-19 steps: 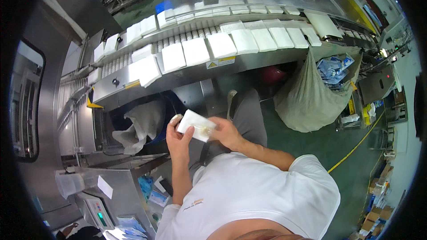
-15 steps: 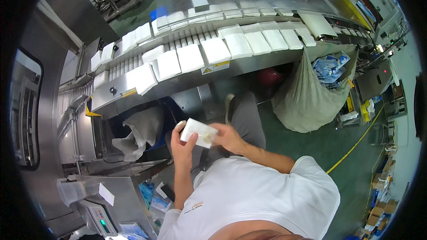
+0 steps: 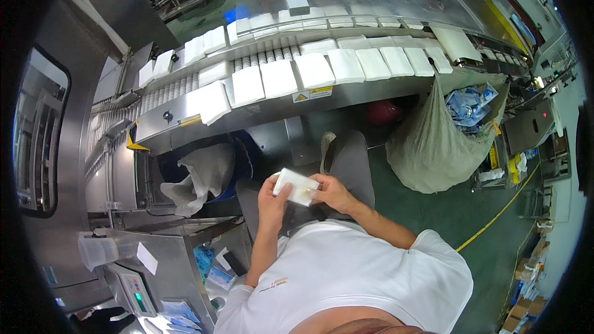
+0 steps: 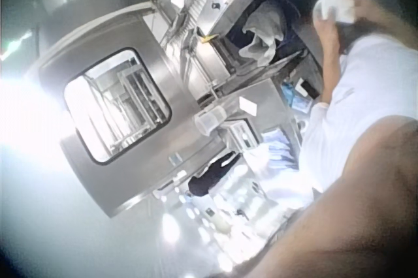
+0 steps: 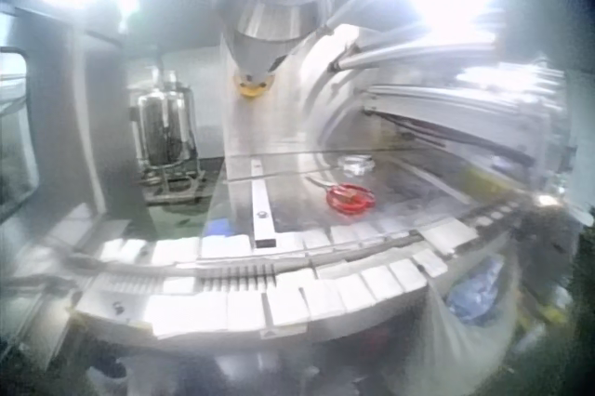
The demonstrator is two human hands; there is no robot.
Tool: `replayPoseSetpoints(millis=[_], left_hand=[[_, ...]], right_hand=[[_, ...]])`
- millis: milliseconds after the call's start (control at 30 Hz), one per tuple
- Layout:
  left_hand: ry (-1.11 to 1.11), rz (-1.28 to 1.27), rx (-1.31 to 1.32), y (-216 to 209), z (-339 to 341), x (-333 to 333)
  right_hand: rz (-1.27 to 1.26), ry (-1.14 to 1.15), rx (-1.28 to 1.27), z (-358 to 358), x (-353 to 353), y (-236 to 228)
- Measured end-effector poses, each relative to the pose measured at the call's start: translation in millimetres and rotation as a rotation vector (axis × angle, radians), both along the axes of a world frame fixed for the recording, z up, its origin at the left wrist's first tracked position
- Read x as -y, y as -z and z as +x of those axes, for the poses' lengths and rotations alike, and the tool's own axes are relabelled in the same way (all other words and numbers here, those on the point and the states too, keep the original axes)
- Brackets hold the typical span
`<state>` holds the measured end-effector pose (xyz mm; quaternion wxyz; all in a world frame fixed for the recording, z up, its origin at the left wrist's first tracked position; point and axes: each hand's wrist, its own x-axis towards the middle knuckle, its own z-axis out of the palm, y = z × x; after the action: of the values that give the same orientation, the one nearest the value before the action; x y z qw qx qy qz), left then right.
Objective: The person uses scissors to cut open blue plastic packets, extracts white rectangular blocks, and places them onto a moving industrial conveyor belt.
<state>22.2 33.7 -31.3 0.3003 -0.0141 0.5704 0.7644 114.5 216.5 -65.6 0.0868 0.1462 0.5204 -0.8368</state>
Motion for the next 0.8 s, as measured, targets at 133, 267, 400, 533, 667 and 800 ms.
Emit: replayPoseSetpoints(millis=[133, 267, 400, 533, 667, 800], left_hand=[[-0.01, 0.0, -0.002, 0.4, -0.8, 2.1], [-0.03, -0.012, -0.016, -1.5, -0.6, 5.4], [-0.03, -0.046, -0.051, -8.0, 0.5, 8.8], [-0.05, -0.008, -0.049, -10.0, 3.1, 10.1], [-0.044, 0.001, -0.048, -8.2, 2.8, 13.6], [-0.026, -0.047, -0.043, -12.0, 2.5, 16.1]], right_hand=[[0.004, -0.025, 0.002, -2.9, 3.4, 6.3], [0.0, -0.04, -0.012, -4.9, 6.6, 7.9], [0.015, -0.062, -0.045, -6.1, 9.0, 4.7], [0.053, -0.083, -0.03, -6.7, 8.4, -4.8], [0.088, -0.1, -0.031, -6.4, 8.3, -14.1], [0.032, -0.088, 0.008, -6.3, 11.1, -15.0]])
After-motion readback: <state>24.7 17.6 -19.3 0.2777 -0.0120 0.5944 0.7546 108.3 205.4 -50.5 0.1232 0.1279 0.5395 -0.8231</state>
